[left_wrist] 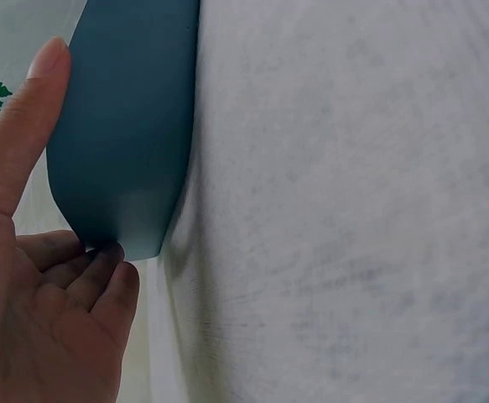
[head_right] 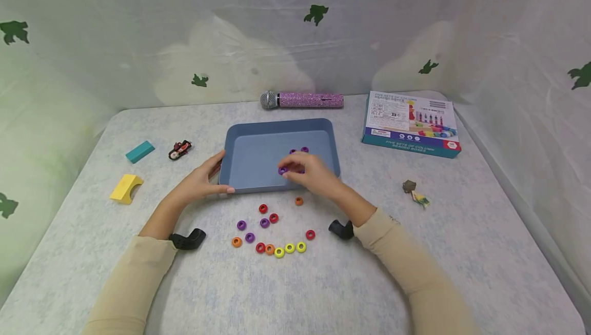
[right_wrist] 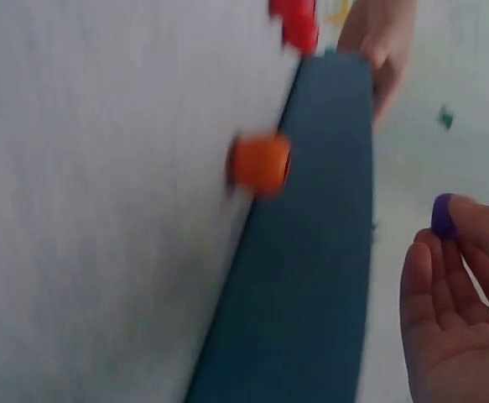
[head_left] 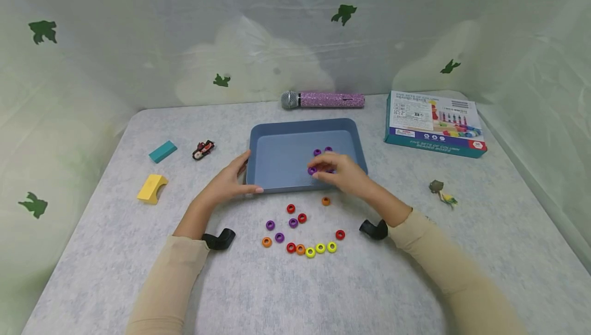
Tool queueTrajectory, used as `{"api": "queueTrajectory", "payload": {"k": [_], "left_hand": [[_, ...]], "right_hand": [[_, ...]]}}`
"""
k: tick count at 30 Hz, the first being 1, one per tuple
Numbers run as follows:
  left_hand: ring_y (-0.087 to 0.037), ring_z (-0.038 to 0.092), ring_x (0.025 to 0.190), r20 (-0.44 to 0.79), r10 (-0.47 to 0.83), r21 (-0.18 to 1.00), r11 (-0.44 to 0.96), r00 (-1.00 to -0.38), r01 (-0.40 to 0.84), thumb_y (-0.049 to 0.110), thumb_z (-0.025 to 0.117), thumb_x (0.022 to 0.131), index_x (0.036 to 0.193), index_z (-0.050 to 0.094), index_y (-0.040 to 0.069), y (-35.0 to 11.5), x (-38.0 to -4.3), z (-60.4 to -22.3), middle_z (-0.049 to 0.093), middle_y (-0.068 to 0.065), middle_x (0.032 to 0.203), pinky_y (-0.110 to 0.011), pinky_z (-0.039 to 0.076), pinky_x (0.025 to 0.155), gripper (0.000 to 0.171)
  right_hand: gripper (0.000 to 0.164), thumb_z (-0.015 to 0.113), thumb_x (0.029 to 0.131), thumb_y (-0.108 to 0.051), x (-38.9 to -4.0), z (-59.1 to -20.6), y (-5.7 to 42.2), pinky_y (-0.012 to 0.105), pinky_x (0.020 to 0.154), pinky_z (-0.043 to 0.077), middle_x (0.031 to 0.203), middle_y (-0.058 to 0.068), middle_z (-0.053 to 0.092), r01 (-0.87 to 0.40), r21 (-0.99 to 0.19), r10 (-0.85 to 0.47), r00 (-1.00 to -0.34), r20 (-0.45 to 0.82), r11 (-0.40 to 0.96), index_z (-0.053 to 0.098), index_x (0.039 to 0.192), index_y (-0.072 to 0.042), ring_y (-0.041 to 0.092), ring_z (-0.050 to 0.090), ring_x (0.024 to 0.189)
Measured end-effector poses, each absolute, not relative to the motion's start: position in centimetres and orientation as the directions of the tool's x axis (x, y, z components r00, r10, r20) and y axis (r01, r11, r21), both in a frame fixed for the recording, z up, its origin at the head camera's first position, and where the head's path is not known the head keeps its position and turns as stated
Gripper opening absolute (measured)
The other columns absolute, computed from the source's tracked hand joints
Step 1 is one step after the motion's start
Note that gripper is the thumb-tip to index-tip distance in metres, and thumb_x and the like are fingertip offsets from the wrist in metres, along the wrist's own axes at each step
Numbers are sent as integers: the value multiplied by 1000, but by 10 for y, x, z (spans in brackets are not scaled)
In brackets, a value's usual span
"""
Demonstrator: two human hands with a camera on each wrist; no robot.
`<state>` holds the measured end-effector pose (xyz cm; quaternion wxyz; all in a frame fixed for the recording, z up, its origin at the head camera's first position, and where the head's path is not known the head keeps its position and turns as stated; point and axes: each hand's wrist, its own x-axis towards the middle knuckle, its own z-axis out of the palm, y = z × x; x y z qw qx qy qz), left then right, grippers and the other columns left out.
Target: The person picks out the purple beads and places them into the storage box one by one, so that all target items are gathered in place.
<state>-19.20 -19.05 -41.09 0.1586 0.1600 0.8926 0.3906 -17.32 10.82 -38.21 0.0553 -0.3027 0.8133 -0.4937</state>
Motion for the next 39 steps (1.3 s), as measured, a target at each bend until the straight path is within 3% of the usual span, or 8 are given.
{"api": "queueTrajectory", "payload": {"k": [8,18,26,30,34,39], "left_hand": [[-22,16,121,-162,401,751,643,-901,152,46,68,59,134,2,17,-189,-192,-410,4,-5,137,-34,20,98,104],[-29,14,121,-161,414,775,615,-896,146,26,69,67,133,4,4,-178,-177,-381,4,-15,136,-37,17,98,96],[-25,15,121,-168,408,758,636,-897,147,39,69,61,134,3,12,-186,-187,-399,3,-9,137,-34,18,98,102],[-24,15,121,-163,407,754,639,-899,153,44,68,59,134,2,15,-189,-192,-409,3,-7,137,-34,18,98,104],[-24,15,121,-156,408,763,628,-900,153,43,69,60,134,2,15,-190,-192,-410,3,-7,137,-35,18,98,103],[-24,15,121,-159,404,761,631,-901,149,41,69,60,134,3,15,-189,-192,-410,4,-7,137,-34,18,98,103]], "right_hand": [[23,57,78,-16,-221,-408,125,26,73,45,96,0,56,-245,-834,-403,-915,30,494,58,100,-11,12,52,85],[17,56,78,-8,-230,-417,124,28,72,44,90,2,56,-198,-771,-404,-911,-84,606,60,94,-12,14,51,83],[23,56,79,-13,-222,-410,122,30,77,42,99,3,54,-205,-779,-410,-909,-73,592,56,103,-11,15,49,91],[30,57,78,-18,-204,-399,118,34,80,40,104,7,53,-325,-817,-477,-876,70,477,54,106,-8,19,48,94],[34,59,76,-21,-179,-392,109,39,78,41,101,10,53,-462,-822,-572,-792,214,332,53,105,-5,24,49,91],[32,60,76,-17,-149,-390,93,34,77,43,101,7,53,-481,-833,-676,-712,189,274,54,104,-5,22,49,92]]}}
